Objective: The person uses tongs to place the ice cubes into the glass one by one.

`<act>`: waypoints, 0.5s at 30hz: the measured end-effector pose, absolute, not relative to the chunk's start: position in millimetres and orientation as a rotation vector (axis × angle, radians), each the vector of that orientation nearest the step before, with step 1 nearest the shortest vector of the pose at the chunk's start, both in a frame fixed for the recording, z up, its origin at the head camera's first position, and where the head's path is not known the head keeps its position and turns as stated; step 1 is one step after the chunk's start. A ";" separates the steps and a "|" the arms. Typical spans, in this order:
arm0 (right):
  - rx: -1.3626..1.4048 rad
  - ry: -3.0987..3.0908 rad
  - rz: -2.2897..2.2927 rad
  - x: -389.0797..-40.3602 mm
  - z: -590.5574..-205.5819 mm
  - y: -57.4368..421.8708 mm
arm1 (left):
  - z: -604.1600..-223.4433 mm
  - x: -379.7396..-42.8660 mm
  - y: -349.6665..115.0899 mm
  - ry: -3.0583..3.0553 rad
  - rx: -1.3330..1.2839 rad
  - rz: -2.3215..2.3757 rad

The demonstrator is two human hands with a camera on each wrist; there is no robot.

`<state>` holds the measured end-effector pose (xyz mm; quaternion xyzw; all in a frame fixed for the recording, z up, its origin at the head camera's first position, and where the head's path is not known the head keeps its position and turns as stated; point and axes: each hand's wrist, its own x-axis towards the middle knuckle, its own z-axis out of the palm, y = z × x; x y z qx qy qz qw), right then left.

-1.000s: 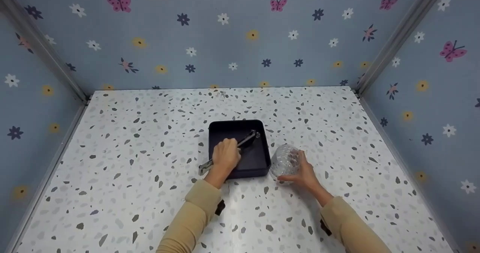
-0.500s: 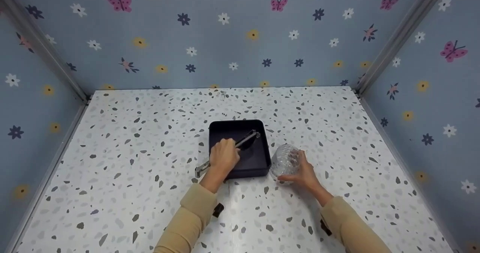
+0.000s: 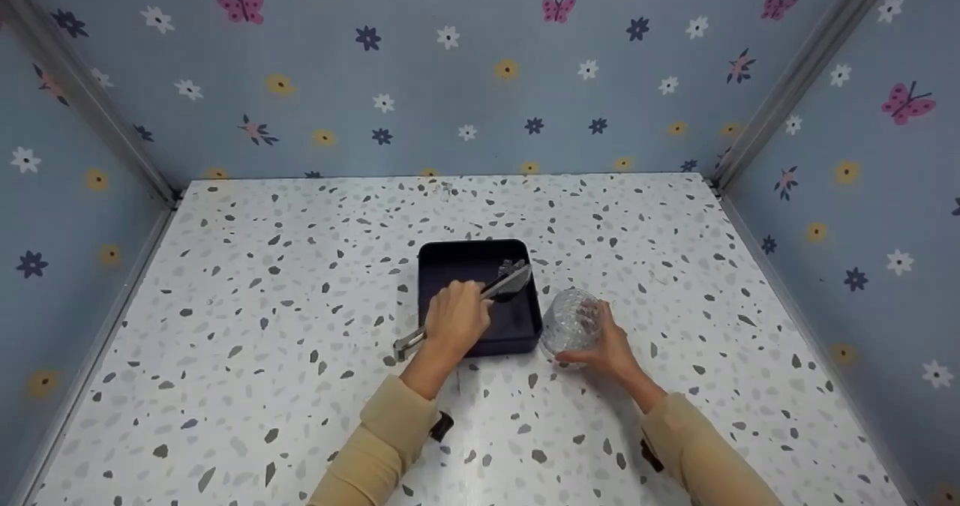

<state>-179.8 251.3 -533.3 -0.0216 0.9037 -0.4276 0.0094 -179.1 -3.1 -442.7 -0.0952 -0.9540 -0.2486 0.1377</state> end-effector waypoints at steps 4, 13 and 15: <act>-0.066 2.820 -1.346 -179.9 -533.4 251.3 | -439.9 -175.3 -0.9 -2.750 -0.300 -0.718; -0.061 2.827 -1.347 -179.9 -533.3 251.0 | -433.2 -165.7 6.8 -2.732 -0.366 -0.752; -0.068 2.828 -1.357 -179.9 -533.5 251.0 | -431.6 -163.4 9.0 -2.727 -0.390 -0.754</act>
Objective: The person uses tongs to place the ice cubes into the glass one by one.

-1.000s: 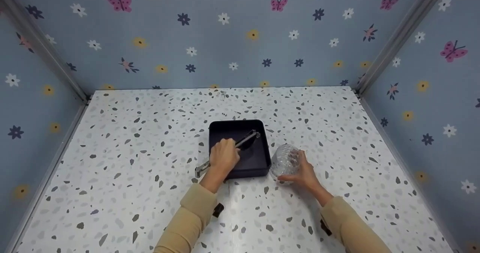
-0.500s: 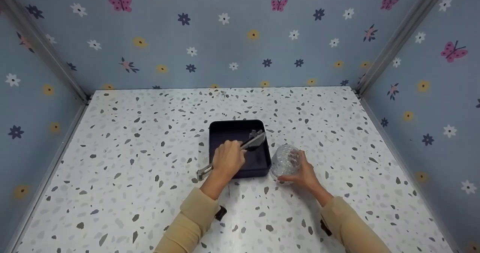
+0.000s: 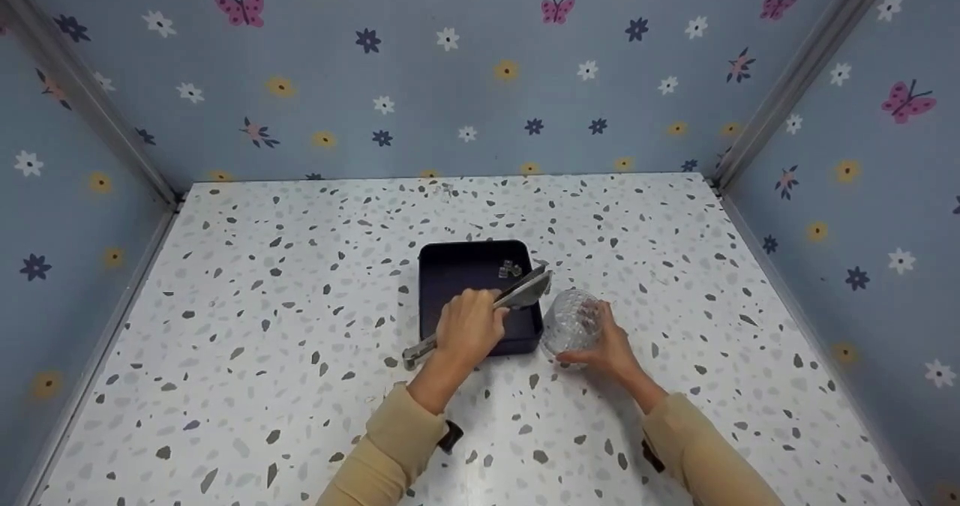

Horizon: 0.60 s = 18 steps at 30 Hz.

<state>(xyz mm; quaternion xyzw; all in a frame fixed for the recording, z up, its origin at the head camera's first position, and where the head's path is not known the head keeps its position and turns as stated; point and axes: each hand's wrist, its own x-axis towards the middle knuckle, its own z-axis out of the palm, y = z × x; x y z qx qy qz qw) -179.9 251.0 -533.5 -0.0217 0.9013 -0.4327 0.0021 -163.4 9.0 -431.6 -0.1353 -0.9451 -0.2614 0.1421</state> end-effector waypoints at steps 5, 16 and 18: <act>-0.080 2.829 -1.359 -180.6 -533.9 251.2 | -429.1 -159.1 13.8 -2.715 -0.430 -0.761; -0.083 2.776 -1.402 -177.5 -531.6 251.8 | -424.9 -153.7 24.0 -2.683 -0.489 -0.767; -0.093 2.782 -1.403 -177.4 -531.8 251.8 | -424.0 -153.4 26.1 -2.689 -0.500 -0.758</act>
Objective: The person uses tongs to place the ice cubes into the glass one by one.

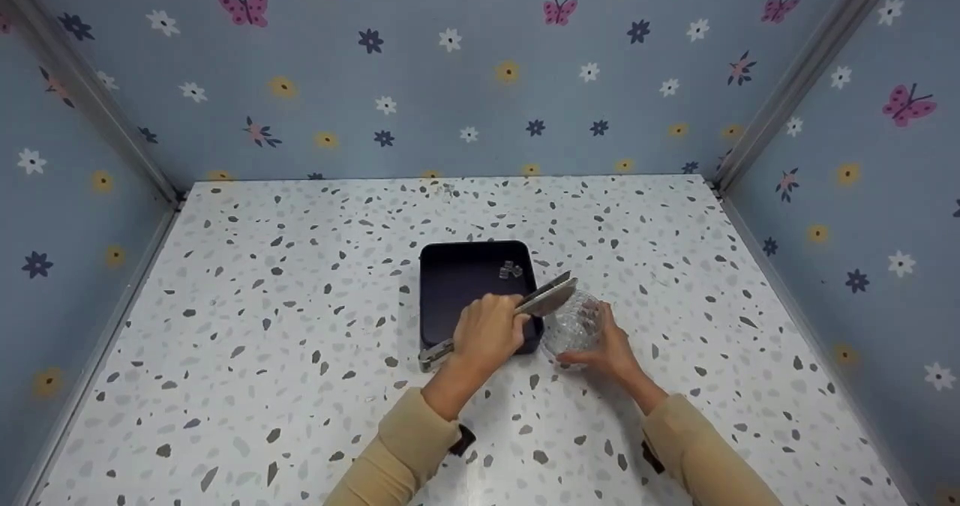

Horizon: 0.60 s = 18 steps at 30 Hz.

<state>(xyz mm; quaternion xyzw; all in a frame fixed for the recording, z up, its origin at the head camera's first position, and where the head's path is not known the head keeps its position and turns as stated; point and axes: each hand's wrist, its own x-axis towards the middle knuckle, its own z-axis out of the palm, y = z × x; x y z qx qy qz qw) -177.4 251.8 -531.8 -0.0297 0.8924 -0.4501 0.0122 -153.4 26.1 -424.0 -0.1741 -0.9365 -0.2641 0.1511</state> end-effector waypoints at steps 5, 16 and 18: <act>-0.118 2.805 -1.416 -177.8 -533.2 252.0 | -422.8 -152.4 32.0 -2.704 -0.533 -0.728; -0.139 2.785 -1.482 -176.7 -533.9 252.2 | -421.4 -150.8 37.4 -2.671 -0.539 -0.753; -0.133 2.783 -1.483 -176.3 -534.1 252.3 | -421.4 -150.8 37.0 -2.672 -0.531 -0.749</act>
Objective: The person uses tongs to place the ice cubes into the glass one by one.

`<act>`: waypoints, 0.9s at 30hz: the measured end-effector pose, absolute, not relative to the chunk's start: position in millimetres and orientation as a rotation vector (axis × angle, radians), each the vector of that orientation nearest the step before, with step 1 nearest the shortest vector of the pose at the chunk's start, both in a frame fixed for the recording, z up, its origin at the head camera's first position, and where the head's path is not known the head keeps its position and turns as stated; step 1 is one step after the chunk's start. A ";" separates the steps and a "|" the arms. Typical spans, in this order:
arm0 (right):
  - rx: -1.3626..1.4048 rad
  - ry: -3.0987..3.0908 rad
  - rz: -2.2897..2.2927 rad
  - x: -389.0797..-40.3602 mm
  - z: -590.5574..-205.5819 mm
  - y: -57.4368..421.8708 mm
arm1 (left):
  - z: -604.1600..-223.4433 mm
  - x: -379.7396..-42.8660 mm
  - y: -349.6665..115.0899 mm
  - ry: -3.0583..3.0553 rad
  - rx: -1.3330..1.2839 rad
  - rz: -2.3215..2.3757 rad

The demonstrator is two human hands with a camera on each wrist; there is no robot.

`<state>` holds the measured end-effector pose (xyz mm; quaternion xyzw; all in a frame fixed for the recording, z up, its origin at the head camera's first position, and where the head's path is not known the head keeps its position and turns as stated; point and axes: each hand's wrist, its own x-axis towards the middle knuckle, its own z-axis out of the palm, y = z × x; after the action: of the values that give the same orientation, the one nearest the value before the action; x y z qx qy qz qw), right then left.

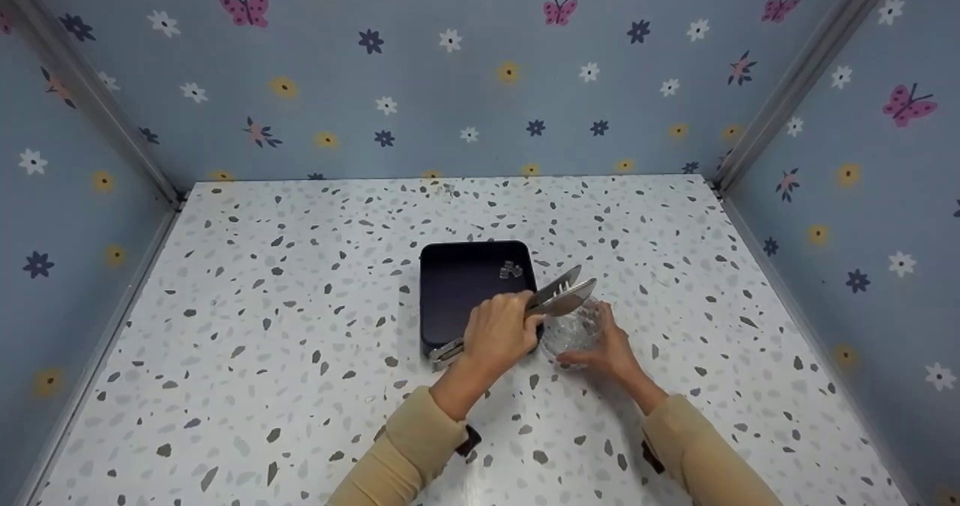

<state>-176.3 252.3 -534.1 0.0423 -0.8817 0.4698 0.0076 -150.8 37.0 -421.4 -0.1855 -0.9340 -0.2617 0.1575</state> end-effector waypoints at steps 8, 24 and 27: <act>0.097 -2.837 1.400 -176.4 -532.8 252.3 | -423.5 -151.8 34.2 -2.690 -0.486 -0.756; 0.072 -2.865 1.364 -177.9 -533.4 252.4 | -422.4 -157.4 22.8 -2.705 -0.428 -0.703; 0.065 -2.853 1.368 -178.2 -533.4 252.4 | -422.8 -159.5 20.3 -2.709 -0.410 -0.690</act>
<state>-178.2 252.4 -533.4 0.0207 -0.9015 0.4321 -0.0115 -159.5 20.3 -422.8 -0.1432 -0.9468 -0.2412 0.1577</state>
